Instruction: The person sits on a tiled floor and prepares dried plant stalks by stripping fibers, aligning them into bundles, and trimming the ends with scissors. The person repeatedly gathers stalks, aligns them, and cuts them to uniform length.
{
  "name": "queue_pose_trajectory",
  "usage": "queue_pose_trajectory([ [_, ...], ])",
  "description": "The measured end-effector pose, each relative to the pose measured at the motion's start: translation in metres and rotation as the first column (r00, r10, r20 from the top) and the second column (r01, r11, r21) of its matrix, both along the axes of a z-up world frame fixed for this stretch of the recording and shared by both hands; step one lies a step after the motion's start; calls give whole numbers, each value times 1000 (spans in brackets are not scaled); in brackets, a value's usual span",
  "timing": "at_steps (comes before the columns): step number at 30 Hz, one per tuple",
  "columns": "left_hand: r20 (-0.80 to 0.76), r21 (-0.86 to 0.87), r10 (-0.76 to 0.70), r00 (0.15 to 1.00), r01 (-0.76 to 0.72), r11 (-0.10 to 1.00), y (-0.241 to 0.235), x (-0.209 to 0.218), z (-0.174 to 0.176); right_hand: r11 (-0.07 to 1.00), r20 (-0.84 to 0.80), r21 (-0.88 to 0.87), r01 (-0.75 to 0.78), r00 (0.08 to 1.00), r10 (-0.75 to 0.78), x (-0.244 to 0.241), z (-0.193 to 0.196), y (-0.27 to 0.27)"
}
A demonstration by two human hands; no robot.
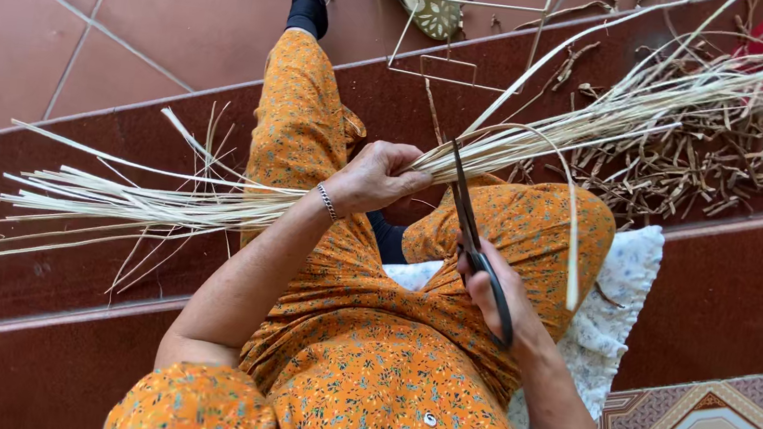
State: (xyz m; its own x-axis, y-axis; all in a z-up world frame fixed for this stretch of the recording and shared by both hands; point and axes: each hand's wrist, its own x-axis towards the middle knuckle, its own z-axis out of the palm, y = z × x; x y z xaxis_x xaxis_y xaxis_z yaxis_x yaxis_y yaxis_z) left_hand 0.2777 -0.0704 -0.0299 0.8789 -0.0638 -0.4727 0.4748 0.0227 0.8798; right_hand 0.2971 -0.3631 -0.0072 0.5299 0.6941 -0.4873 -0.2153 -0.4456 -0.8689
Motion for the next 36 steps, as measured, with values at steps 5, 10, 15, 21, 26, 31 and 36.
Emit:
queue_pose_trajectory([
  [5, -63, 70, -38, 997, 42, 997, 14, -3, -13, 1000, -2, 13, -17, 1000, 17, 3, -26, 32],
  [10, -88, 19, -6, 996, 8, 1000, 30, 1, -30, 995, -123, -47, 88, 988, -93, 7, -38, 57],
  [15, -80, 28, 17, 997, -14, 999, 47, 2, -43, 990, -51, -119, 74, 995, -81, 19, -47, 79],
  [21, -73, 24, 61, 995, -59, 998, 56, 4, -51, 1000, 29, -16, -25, 999, 26, 32, -66, 97],
  [26, -93, -11, 51, 994, -52, 999, 56, 4, -54, 998, 3, -9, -60, 998, 60, 35, -76, 95],
  [31, -158, 8, 26, 987, -25, 1000, 55, 8, -54, 992, 61, -75, -103, 992, 107, 40, -83, 91],
  [36, -188, 30, 9, 982, -3, 1000, 55, 8, -55, 989, 79, -98, -113, 989, 121, 39, -87, 96],
])
